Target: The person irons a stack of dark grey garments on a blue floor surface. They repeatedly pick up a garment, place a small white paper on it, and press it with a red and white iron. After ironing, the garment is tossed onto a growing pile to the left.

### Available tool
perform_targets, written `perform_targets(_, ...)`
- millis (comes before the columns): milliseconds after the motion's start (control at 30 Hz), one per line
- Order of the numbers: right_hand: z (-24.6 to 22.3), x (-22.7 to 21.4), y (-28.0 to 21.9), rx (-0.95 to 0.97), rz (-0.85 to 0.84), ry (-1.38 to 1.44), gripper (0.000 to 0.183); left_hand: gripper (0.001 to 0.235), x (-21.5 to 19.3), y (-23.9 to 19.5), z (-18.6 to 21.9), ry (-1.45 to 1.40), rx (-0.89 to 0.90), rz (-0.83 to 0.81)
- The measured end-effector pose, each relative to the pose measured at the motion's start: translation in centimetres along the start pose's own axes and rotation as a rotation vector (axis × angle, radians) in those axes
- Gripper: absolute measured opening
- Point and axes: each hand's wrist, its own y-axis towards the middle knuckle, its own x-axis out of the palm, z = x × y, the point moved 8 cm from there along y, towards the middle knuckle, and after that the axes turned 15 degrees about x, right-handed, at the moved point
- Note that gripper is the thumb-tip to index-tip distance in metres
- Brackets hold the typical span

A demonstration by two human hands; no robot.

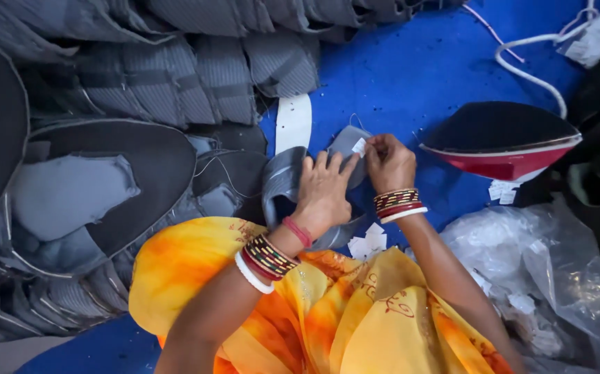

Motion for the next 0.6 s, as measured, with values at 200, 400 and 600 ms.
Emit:
perform_targets(200, -1.9, -1.7, -2.0, -0.111, 0.105, -0.104, 0.01, 0.094, 1.6, 0.5, -0.3, 0.008, -0.034, -0.061)
perform_targets(400, 10.8, -8.2, -6.1, 0.204, 0.133, 0.238, 0.025, 0.092, 2.2, 0.5, -0.6, 0.037, -0.081, -0.11)
perform_targets(600, 7.8, -16.8, -4.8, 0.035, 0.416, 0.32, 0.071, 0.094, 2.0, 0.4, -0.3, 0.066, -0.074, -0.113)
